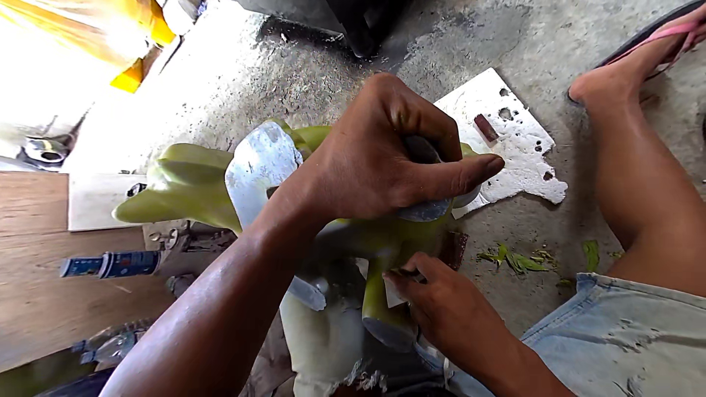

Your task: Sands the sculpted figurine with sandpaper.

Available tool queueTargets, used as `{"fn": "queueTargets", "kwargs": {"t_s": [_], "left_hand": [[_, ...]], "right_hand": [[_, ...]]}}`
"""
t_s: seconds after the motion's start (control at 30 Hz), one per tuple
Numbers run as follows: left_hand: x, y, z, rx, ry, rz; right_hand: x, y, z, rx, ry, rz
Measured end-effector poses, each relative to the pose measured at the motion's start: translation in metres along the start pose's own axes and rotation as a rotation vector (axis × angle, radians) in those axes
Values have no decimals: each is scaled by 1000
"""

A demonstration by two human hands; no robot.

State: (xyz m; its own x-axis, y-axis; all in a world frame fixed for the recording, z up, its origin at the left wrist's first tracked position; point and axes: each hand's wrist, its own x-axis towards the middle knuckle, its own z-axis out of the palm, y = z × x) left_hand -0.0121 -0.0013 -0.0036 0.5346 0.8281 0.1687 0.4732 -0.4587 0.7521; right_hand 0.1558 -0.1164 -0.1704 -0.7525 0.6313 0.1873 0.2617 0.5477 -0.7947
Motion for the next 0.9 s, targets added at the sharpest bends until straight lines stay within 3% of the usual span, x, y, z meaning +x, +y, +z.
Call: {"fn": "queueTargets", "kwargs": {"t_s": [0.17, 0.37, 0.6, 0.67, 0.77, 0.9], "left_hand": [[-1, 1, 2, 4, -12, 18], [-1, -1, 1, 8, -19, 28], [0, -3, -8, 55, -8, 16], [0, -7, -13, 45, 22, 12], [-1, -10, -19, 83, 118, 4], [-5, 5, -11, 287, 265, -180]], "right_hand": [[-7, -7, -16, 223, -142, -38], [-6, 15, -35, 410, -301, -203], [-2, 31, -62, 611, -424, -260], [-8, 37, -65, 714, -363, -241], [-24, 52, -64, 804, -140, -71], [-45, 70, -50, 835, 192, 185]]}}
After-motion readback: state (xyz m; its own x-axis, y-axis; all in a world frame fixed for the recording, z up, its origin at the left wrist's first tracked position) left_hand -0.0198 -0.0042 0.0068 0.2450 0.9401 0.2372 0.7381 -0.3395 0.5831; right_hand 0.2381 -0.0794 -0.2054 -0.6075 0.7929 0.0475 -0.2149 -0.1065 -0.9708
